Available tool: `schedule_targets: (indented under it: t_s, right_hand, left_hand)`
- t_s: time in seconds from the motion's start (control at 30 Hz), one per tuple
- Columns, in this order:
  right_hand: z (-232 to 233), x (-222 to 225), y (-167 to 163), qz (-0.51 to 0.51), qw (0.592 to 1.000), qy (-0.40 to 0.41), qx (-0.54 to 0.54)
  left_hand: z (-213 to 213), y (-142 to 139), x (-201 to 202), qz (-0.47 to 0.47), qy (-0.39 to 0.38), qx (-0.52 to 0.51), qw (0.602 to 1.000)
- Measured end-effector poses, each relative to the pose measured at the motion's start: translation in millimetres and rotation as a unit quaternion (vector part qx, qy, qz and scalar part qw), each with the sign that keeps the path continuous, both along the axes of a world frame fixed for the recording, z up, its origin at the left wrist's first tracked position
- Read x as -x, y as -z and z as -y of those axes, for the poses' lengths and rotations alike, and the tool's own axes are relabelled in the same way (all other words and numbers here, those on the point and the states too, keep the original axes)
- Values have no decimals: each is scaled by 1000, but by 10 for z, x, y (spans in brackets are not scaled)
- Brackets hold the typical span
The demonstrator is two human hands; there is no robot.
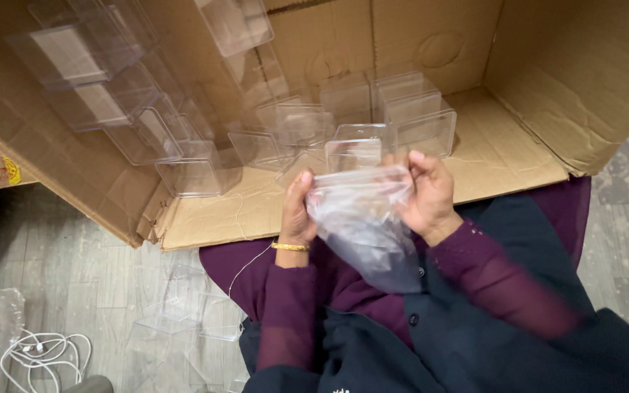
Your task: The person sits on the floor in front of an open cardboard box, takes clear plastic boxes out of plastic bags one at a time, and stacks the boxes inside the carton. They continue unwrapping and stacking the boxes throughout the episode.
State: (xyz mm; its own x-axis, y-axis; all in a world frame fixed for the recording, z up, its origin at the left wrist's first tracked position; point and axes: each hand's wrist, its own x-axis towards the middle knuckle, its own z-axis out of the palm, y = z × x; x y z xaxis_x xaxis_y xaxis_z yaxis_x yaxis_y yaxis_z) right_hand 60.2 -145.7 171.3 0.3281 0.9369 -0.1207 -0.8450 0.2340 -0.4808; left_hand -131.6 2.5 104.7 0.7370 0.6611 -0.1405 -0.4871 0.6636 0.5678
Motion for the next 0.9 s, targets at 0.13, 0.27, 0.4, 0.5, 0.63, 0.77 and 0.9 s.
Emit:
schedule_targets:
  t_s: [0.13, 0.27, 0.4, 0.5, 0.63, 0.77, 0.9]
  right_hand:
    - [61, -227, -60, -1, 1000, 20, -23]
    - [128, -446, -83, 217, 973, -63, 57]
    - [-129, -290, 1, 661, 722, 73, 189]
    - [-291, -76, 18, 781, 570, 143, 210]
    - [-261, 2, -59, 787, 550, 147, 237]
    - [-168, -47, -97, 778, 553, 150, 258]
    - [-197, -62, -47, 778, 549, 119, 283]
  left_hand:
    - [-110, 26, 88, -107, 36, -163, 980]
    - [-300, -158, 162, -248, 63, -386, 886]
    - [-229, -208, -128, -459, -74, -492, 736]
    - [-124, -99, -355, -434, -189, -553, 686]
    - [-150, 117, -437, -384, -172, -547, 724]
    - [-169, 302, -446, -373, -47, -409, 831]
    - [-116, 425, -448, -423, -82, -404, 807]
